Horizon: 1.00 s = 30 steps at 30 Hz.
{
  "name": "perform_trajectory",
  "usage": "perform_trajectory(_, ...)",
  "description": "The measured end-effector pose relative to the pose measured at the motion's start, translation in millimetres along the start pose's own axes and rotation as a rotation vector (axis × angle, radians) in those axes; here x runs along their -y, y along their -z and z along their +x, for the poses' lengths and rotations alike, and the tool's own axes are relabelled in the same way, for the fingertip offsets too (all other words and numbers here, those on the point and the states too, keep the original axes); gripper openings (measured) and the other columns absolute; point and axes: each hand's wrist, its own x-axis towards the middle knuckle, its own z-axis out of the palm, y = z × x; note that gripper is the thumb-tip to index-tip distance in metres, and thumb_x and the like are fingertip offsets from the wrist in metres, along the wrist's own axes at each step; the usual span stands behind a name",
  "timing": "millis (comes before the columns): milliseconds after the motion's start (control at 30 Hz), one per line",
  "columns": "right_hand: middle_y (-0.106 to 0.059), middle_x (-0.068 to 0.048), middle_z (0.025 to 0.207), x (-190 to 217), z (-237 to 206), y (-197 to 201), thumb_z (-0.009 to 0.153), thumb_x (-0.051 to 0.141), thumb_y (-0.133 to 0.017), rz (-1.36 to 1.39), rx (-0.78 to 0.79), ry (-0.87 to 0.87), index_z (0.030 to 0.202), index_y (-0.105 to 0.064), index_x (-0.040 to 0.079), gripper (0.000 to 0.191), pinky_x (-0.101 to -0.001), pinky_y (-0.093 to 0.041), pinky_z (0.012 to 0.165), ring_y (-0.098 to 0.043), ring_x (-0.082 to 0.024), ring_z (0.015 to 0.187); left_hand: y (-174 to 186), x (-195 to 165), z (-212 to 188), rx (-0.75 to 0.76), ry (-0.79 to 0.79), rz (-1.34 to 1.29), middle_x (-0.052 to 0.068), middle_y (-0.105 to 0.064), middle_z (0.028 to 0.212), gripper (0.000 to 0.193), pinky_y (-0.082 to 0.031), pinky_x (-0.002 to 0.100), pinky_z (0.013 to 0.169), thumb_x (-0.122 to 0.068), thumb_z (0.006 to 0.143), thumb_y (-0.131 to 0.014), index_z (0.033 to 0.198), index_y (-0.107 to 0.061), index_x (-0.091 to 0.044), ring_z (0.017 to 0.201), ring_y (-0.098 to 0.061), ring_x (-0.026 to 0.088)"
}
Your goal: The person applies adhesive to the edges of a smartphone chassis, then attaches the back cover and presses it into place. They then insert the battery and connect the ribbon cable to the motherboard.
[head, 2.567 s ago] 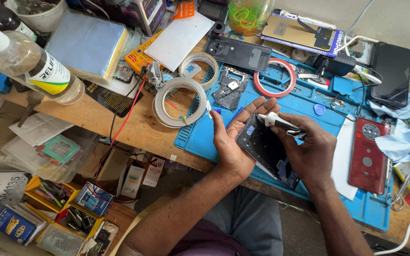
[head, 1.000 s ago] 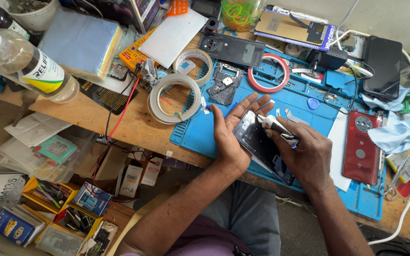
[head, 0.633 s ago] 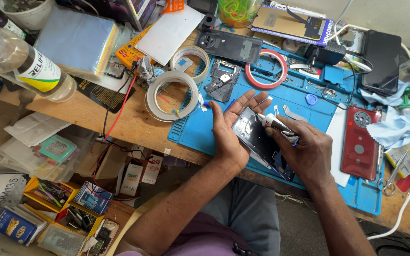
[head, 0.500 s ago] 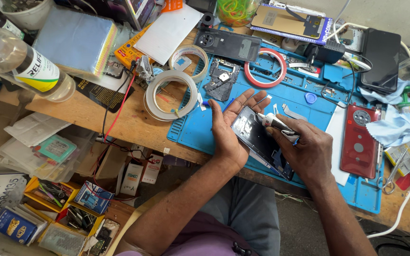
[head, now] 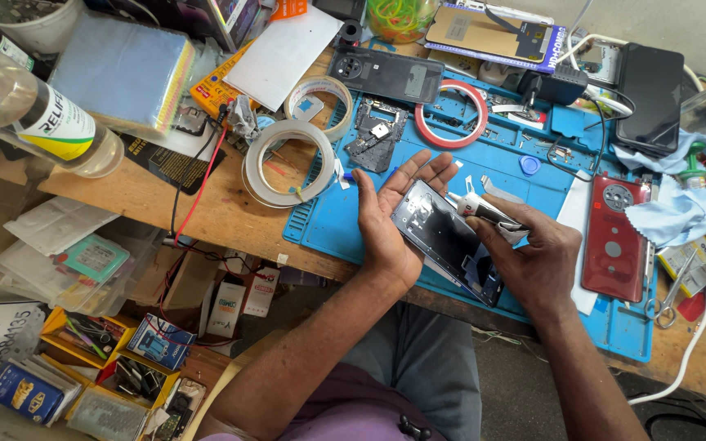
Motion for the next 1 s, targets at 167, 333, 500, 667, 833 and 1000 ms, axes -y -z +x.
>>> perform_trajectory(167, -0.079, -0.015, 0.104, -0.8, -1.0, -3.2, 0.088, 0.016, -0.085, -0.035, 0.03, -0.054, 0.119, -0.075, 0.005, 0.035, -0.0309, -0.063, 0.073, -0.078, -0.021, 0.09, 0.0, -0.6, 0.2, 0.025, -0.016, 0.009, 0.026, -0.055, 0.144, 0.1, -0.043, 0.046, 0.116, -0.076, 0.101, -0.017, 0.15, -0.042, 0.007, 0.141, -0.05, 0.034)
perform_trajectory(333, -0.079, -0.015, 0.102, -0.9, -1.7, -4.3, 0.088, 0.017, -0.085, -0.044, 0.033, -0.058, 0.119, -0.075, 0.005, 0.035, -0.0307, -0.063, 0.071, -0.078, -0.021, 0.089, 0.6, -0.6, 0.1, 0.005, -0.011, 0.02, 0.026, -0.055, 0.144, 0.101, -0.042, 0.046, 0.117, -0.076, 0.1, -0.016, 0.15, -0.042, 0.007, 0.141, -0.05, 0.034)
perform_trajectory(500, -0.078, -0.015, 0.102, -1.1, -1.9, -3.9, 0.088, 0.017, -0.085, -0.051, 0.026, -0.05, 0.119, -0.075, 0.005, 0.035, -0.0306, -0.063, 0.072, -0.078, -0.021, 0.09, 0.9, 0.1, 0.6, 0.016, -0.017, 0.013, 0.026, -0.054, 0.144, 0.101, -0.041, 0.047, 0.118, -0.077, 0.1, -0.016, 0.151, -0.041, 0.007, 0.142, -0.049, 0.035)
perform_trajectory(667, -0.078, -0.015, 0.101, -1.4, -2.2, -3.8, 0.087, 0.018, -0.086, -0.073, 0.027, -0.043, 0.119, -0.075, 0.005, 0.035, -0.0311, -0.062, 0.071, -0.078, -0.021, 0.089, 0.9, 0.7, 0.2, 0.016, -0.018, -0.01, 0.027, -0.054, 0.145, 0.101, -0.04, 0.047, 0.119, -0.076, 0.1, -0.017, 0.151, -0.041, 0.008, 0.143, -0.048, 0.036)
perform_trajectory(833, -0.079, -0.015, 0.103, -2.9, -2.3, -4.4, 0.088, 0.017, -0.085, -0.056, 0.039, -0.048, 0.119, -0.075, 0.005, 0.035, -0.0305, -0.063, 0.072, -0.078, -0.02, 0.091, 1.6, 0.3, -0.3, 0.019, -0.015, 0.009, 0.026, -0.054, 0.145, 0.102, -0.04, 0.048, 0.119, -0.077, 0.099, -0.017, 0.151, -0.041, 0.007, 0.144, -0.047, 0.036)
perform_trajectory(1000, -0.078, -0.015, 0.104, -2.1, -2.4, -4.1, 0.088, 0.017, -0.085, -0.062, 0.042, -0.043, 0.119, -0.075, 0.006, 0.034, -0.0306, -0.064, 0.073, -0.078, -0.021, 0.092, 1.3, 0.3, 0.3, 0.021, -0.018, 0.009, 0.026, -0.054, 0.145, 0.102, -0.04, 0.047, 0.119, -0.077, 0.1, -0.017, 0.151, -0.041, 0.007, 0.144, -0.047, 0.036)
